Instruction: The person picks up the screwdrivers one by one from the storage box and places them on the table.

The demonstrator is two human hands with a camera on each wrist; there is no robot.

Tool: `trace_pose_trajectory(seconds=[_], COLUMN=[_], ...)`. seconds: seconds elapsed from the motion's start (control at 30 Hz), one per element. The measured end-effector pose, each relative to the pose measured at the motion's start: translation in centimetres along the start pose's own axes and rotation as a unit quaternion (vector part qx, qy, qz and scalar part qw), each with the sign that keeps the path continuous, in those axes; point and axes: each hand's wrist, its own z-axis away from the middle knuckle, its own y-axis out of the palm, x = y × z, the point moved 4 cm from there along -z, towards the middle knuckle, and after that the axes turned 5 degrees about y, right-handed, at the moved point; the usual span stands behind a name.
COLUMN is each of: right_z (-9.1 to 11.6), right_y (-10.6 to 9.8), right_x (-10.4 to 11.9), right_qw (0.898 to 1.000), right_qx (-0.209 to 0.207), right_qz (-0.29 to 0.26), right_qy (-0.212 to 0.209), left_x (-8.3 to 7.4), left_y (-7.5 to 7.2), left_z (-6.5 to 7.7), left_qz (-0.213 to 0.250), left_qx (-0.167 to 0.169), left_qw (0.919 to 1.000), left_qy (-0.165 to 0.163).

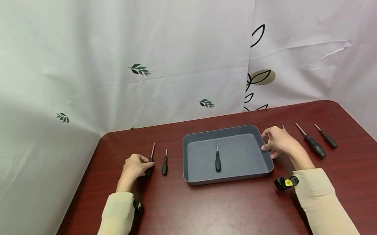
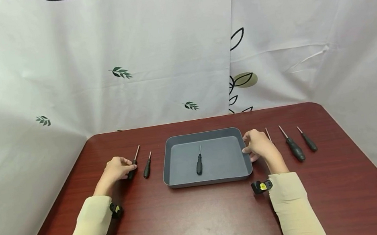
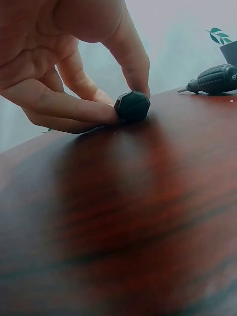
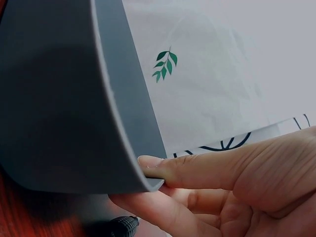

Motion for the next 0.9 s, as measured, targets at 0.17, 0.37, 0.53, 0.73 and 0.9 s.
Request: trace_pose_trajectory(seconds=[0.17,0.37,0.53,0.73,0.9], right_z=[0.1,0.0,0.0,0.0,0.0], right_y=[0.0,0.0,0.0,0.0,-0.1], right_x=[0.0,0.0,0.0,0.0,-0.1], right_qw=[1.0,1.0,1.0,1.0,1.0], right_qx=[0.0,-0.002,0.001,0.003,0.001], right_qz=[-0.003,-0.002,-0.001,-0.003,-0.006], right_qy=[0.0,-0.001,-0.002,0.002,0.004], left_x=[0.0,0.0,-0.4,-1.7,-2.9], left_y=[0.0,0.0,-0.2,-0.9,-1.1], left_z=[0.0,-0.1,0.2,0.8,1.2], left_qz=[-0.015,-0.029,-0.038,-0.048,-0.038], left_qx=[-0.003,-0.004,-0.003,-0.016,-0.018], left_qw=[0.9999,0.9995,0.9993,0.9986,0.9985], left_qy=[0.007,0.007,0.006,0.018,0.036])
